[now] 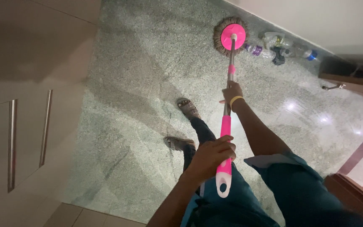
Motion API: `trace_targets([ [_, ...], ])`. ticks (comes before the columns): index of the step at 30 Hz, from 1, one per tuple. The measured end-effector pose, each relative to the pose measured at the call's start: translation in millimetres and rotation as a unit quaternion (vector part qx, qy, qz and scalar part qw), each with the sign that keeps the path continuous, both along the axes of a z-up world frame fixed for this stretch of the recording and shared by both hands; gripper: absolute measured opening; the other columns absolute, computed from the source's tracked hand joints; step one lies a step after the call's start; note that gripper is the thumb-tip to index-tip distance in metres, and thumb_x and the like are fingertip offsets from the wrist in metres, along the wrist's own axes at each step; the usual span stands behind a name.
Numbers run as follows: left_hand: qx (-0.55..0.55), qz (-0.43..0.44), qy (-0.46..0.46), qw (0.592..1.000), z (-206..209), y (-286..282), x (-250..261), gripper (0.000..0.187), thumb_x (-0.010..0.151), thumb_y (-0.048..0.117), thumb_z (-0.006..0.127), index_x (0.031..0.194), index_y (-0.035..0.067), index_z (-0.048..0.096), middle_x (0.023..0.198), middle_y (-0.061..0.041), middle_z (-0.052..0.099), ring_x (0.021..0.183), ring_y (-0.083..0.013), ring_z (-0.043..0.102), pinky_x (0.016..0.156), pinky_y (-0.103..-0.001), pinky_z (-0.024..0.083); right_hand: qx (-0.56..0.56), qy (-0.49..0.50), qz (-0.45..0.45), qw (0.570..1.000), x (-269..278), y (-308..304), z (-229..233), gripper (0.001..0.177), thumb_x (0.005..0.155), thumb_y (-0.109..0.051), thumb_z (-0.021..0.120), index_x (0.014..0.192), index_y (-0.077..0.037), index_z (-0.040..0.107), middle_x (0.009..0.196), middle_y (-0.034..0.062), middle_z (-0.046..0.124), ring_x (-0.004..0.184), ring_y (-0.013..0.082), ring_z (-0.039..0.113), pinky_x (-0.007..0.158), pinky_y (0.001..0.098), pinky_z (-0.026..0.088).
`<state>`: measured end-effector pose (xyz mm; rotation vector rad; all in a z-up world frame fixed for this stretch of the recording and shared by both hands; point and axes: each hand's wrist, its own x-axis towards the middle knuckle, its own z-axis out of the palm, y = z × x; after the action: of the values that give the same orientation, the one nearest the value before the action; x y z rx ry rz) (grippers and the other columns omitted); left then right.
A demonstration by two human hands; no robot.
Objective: Mopping the floor using a spin mop.
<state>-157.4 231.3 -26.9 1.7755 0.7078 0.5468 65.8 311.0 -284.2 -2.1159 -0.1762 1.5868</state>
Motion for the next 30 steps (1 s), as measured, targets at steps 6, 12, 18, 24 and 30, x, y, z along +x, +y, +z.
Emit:
trace_targets([
  [6,0.014,-0.004,-0.005,1.0,-2.1,3.8,3.3,0.019,0.081,0.011,0.073,0.096,0.013,0.061,0.115,-0.003,0.067,0.137,-0.0284,0.058,0.087,-0.042,0.052,-0.023,-0.309,0.502,0.807,14.7,-10.2,-69.5,0.05,0.089,-0.013,0.069,0.136,-0.002,0.055,0.116,0.0305,0.062,0.091,0.0426,0.069,0.069,0.0423,0.056],
  [12,-0.011,-0.028,-0.018,0.999,8.1,26.1,8.6,0.021,0.077,0.012,0.077,0.092,0.012,0.062,0.108,-0.004,0.064,0.129,-0.0275,0.059,0.094,-0.042,0.054,-0.092,-0.159,0.311,0.932,3.2,24.7,0.3,0.07,0.089,-0.006,0.058,0.149,0.006,0.024,0.104,0.0273,0.069,0.069,0.0363,0.076,0.056,0.0453,0.063],
  [18,0.077,-0.048,-0.059,0.994,-18.0,17.0,26.9,0.026,0.069,0.009,0.076,0.092,0.011,0.062,0.102,-0.004,0.062,0.12,-0.0283,0.059,0.105,-0.04,0.053,-0.077,0.023,0.031,0.996,49.8,-7.9,-67.1,0.044,0.091,-0.01,0.069,0.126,0.005,0.047,0.084,0.0164,0.062,0.054,0.024,0.059,0.045,0.0418,0.05],
  [24,0.034,-0.037,-0.078,0.996,-22.1,11.4,14.5,0.031,0.068,0.012,0.076,0.096,0.011,0.062,0.102,-0.003,0.062,0.121,-0.0288,0.059,0.098,-0.039,0.054,-0.075,0.159,-0.131,0.976,36.2,-12.2,-45.0,0.025,0.097,-0.022,0.07,0.096,-0.009,0.048,0.063,0.0038,0.051,0.048,0.0161,0.046,0.046,0.033,0.044],
  [30,0.006,-0.03,-0.052,0.998,-13.1,21.1,11.4,0.029,0.071,0.016,0.077,0.095,0.012,0.063,0.105,-0.005,0.062,0.122,-0.0294,0.06,0.088,-0.041,0.053,-0.08,0.279,-0.125,0.949,43.5,-4.2,-53.5,0.027,0.103,-0.02,0.064,0.085,-0.013,0.044,0.055,-0.0024,0.037,0.045,0.0129,0.037,0.046,0.0297,0.036],
])
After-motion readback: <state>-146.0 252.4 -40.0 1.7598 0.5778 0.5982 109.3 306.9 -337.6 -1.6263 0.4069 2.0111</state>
